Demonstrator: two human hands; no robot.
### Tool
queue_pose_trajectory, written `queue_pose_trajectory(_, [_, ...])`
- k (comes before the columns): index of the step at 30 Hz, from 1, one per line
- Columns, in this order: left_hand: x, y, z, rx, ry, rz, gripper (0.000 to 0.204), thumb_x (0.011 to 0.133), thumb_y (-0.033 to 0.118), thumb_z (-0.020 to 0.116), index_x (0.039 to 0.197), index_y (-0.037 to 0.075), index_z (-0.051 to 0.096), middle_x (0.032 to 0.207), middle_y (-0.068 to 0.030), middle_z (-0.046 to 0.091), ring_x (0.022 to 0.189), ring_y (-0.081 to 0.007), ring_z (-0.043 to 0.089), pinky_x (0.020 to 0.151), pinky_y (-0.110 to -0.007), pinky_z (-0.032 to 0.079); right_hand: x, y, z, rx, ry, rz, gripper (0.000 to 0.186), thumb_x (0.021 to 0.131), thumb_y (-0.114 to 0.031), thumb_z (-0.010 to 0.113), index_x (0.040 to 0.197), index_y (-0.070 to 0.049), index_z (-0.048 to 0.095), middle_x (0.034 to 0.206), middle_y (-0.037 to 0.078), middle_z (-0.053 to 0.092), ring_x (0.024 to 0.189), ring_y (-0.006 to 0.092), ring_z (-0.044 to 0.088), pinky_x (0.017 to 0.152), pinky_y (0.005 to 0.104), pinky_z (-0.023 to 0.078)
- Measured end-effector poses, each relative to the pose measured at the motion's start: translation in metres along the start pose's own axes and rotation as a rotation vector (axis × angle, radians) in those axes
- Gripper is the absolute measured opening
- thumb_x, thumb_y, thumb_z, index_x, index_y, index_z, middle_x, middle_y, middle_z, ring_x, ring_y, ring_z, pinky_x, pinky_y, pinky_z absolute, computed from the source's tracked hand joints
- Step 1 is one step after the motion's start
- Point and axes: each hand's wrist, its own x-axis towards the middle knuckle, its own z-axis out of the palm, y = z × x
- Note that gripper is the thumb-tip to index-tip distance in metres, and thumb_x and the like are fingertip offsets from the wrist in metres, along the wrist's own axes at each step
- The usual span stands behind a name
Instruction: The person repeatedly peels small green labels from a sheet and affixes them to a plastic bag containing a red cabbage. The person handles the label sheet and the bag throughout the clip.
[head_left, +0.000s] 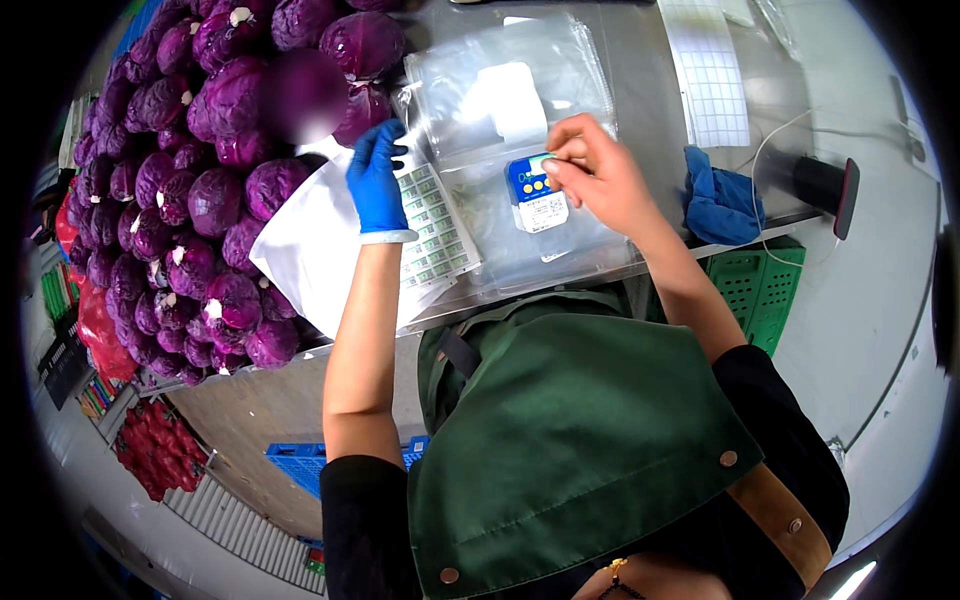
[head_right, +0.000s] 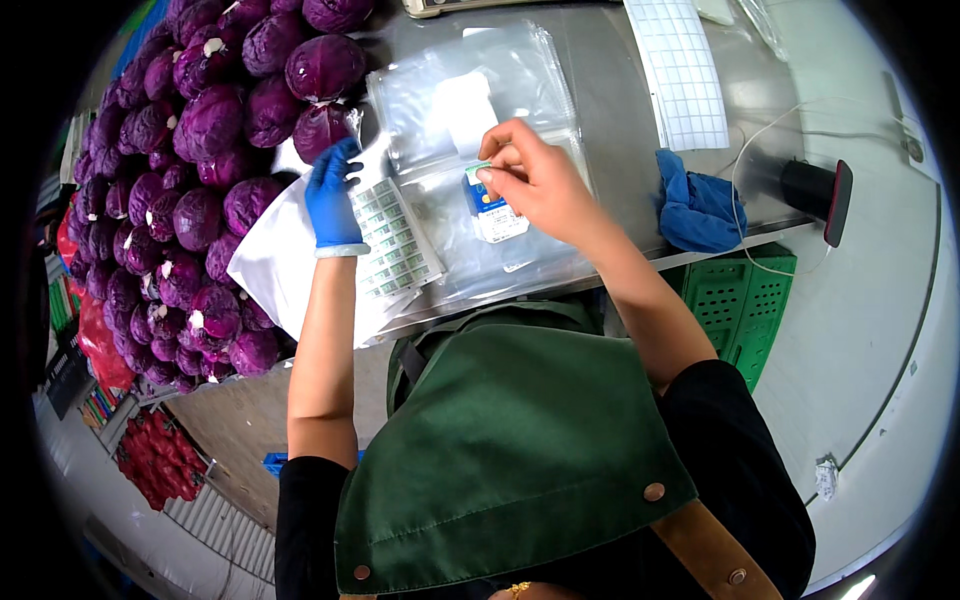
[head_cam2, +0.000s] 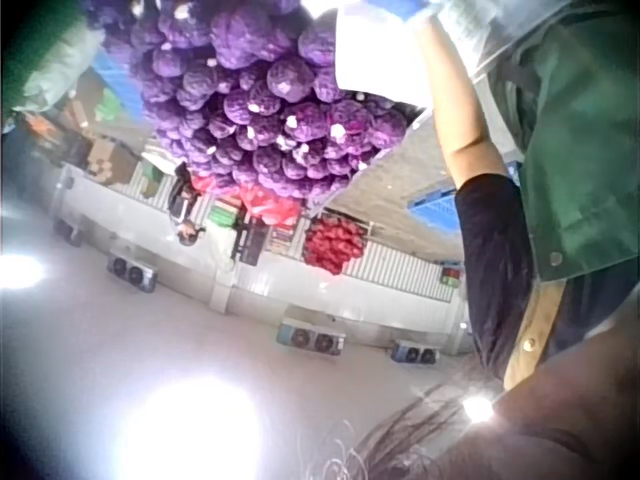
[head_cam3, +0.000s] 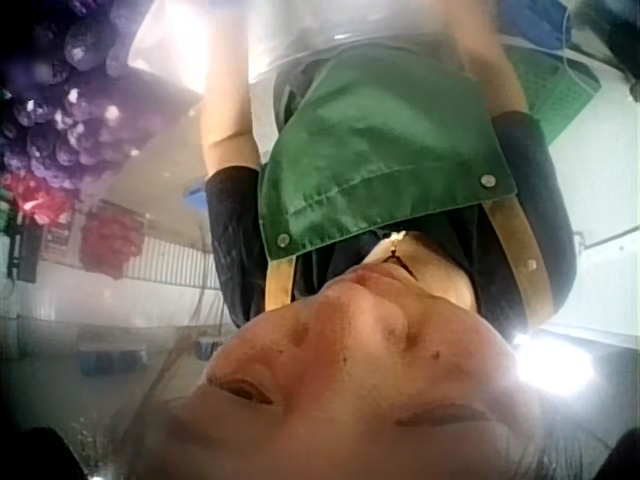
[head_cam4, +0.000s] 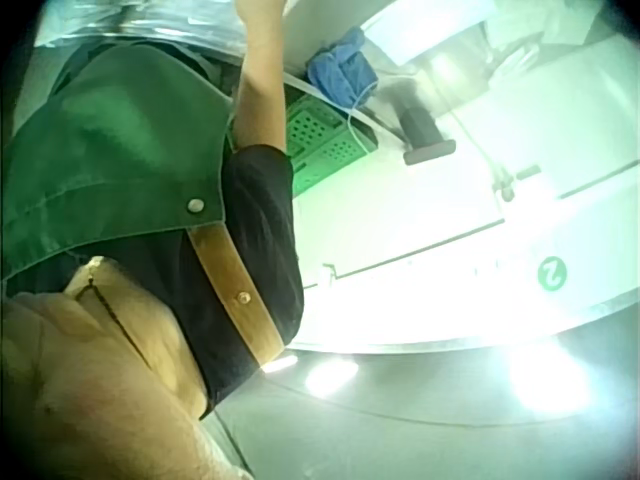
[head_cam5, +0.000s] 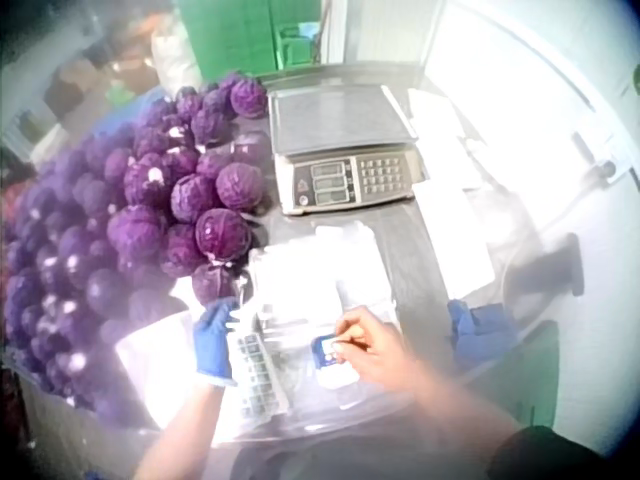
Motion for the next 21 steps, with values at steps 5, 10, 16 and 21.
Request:
queue_pose_trajectory(5, [-0.037, 0.014, 0.01, 0.409, -0.283, 0.278, 0.007, 0.088, 0.006, 0.065, 0.093, 0.002, 0.066, 0.083, -0.0038, 0.063, 0.074, -0.0098, 0.055, 0.07, -0.025, 0.045, 0.015, 0.057, 0.01, -0.51, -0.045, 0.088, 0.02, 0.09, -0.011, 0.059, 0.106, -0.007, 0.047, 0.074, 0.011, 0.064, 0.068, 0.0311, 0.062, 0.06, 0.0401, 0.044])
queue_pose_trajectory(10, [-0.066, -0.031, 0.015, 0.894, -0.936, 0.643, 0.033, 0.068, 0.025, 0.08, 0.094, 0.009, 0.065, 0.095, -0.0096, 0.061, 0.083, -0.0294, 0.059, 0.074, -0.041, 0.048, 0.026, 0.082, 0.029, -0.84, -0.056, 0.065, 0.021, 0.091, -0.019, 0.057, 0.106, -0.008, 0.047, 0.078, 0.015, 0.067, 0.077, 0.0371, 0.065, 0.065, 0.049, 0.048])
queue_pose_trajectory(16, [-0.064, -0.054, 0.016, 0.796, -0.907, 0.511, 0.014, 0.072, 0.018, 0.077, 0.083, 0.012, 0.071, 0.094, -0.0055, 0.065, 0.085, -0.0313, 0.06, 0.076, -0.039, 0.05, 0.03, 0.071, 0.014, -0.974, 0.053, 0.208, 0.029, 0.087, -0.021, 0.067, 0.103, -0.007, 0.048, 0.07, 0.012, 0.064, 0.066, 0.0323, 0.064, 0.059, 0.0437, 0.047])
queue_pose_trajectory(21, [-0.046, -0.038, 0.01, 0.547, -0.835, 0.09, 0.015, 0.087, 0.013, 0.065, 0.098, 0.006, 0.072, 0.098, -0.0118, 0.069, 0.082, -0.03, 0.067, 0.077, -0.036, 0.052, 0.016, 0.02, 0.004, -0.569, 0.3, -0.126, 0.021, 0.086, -0.016, 0.069, 0.096, -0.006, 0.053, 0.066, 0.008, 0.063, 0.055, 0.0226, 0.061, 0.051, 0.0331, 0.045])
